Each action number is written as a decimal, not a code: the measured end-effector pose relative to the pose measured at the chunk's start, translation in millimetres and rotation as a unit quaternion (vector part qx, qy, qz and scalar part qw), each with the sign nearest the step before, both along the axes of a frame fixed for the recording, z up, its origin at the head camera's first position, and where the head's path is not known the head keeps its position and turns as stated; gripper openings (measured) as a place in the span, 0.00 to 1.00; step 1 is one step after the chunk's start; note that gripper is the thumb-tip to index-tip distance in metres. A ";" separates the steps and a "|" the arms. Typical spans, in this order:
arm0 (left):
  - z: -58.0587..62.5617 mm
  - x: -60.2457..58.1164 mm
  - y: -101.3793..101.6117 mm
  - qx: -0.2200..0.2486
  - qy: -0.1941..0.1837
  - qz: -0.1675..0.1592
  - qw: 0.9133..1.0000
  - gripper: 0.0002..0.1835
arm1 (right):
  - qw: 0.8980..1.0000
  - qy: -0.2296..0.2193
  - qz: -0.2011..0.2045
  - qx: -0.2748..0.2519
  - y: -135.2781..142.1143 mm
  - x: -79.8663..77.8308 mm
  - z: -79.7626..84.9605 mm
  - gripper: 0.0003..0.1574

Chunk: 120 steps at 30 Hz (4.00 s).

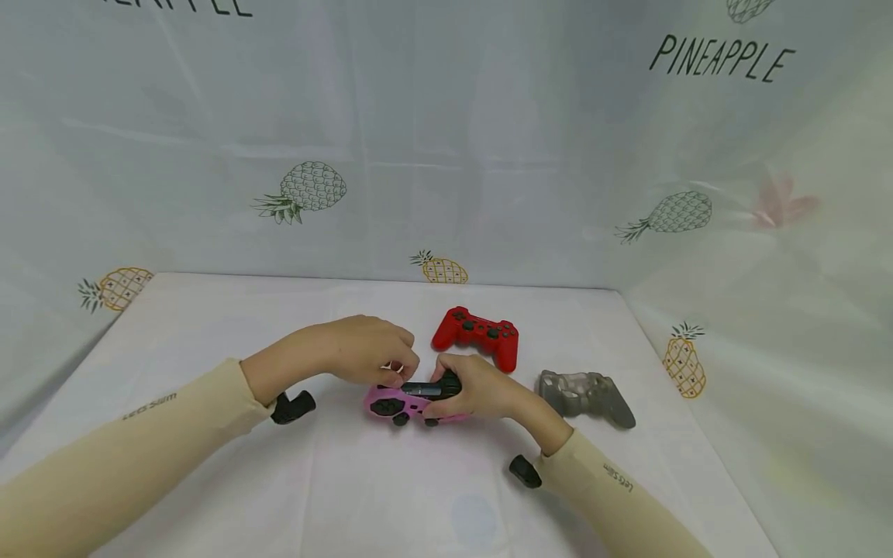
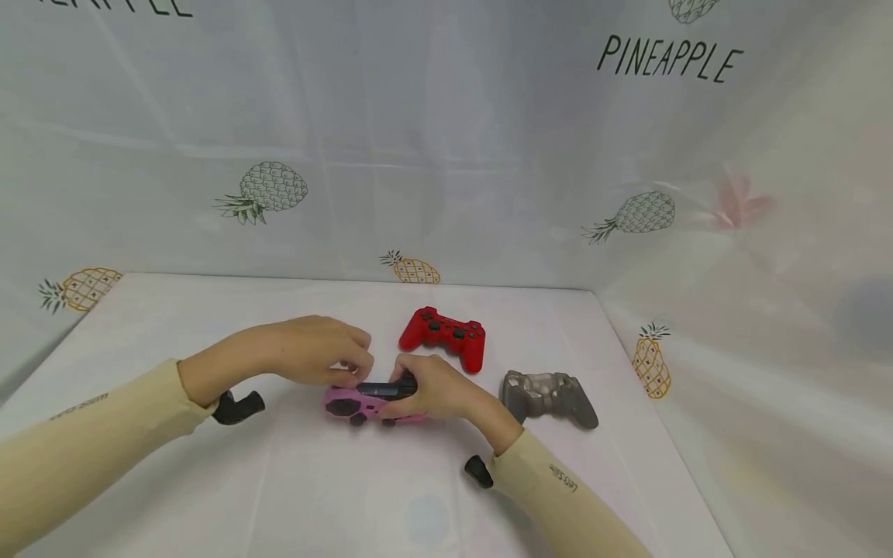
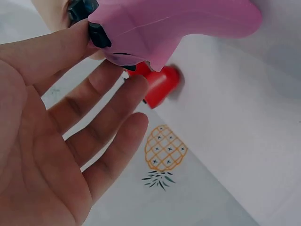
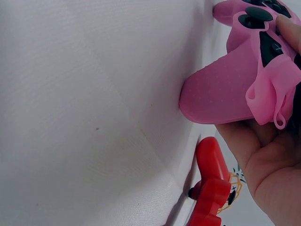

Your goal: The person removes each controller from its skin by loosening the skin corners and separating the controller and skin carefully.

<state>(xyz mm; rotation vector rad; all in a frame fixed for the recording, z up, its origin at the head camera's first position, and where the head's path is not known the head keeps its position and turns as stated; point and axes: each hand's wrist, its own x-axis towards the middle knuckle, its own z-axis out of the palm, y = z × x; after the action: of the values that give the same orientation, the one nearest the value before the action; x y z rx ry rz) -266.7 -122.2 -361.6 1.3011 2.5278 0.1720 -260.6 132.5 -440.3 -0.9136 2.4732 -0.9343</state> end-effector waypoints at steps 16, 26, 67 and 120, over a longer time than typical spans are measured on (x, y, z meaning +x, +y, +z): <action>6.7 -4.7 12.9 -0.024 -0.055 -0.013 0.998 0.12 | 1.000 0.000 0.002 -0.008 2.5 2.0 -1.0 0.22; 3.3 4.0 11.3 -0.005 -0.048 -0.002 0.999 0.14 | 1.000 -0.001 0.009 -0.012 1.1 0.5 -1.3 0.23; 10.1 -4.2 22.2 -0.030 -0.101 -0.014 0.994 0.14 | 1.000 0.019 0.016 -0.011 0.1 4.0 0.4 0.23; -72.0 48.1 -30.8 0.331 -0.376 0.354 0.790 0.23 | 0.999 0.016 -0.040 0.009 5.6 6.9 -3.2 0.23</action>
<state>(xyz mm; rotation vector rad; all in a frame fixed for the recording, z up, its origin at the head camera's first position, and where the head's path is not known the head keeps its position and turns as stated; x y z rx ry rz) -218.6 -153.0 -433.6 0.1952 2.0944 1.5029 -253.7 138.1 -443.5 -0.8340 2.5579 -0.9289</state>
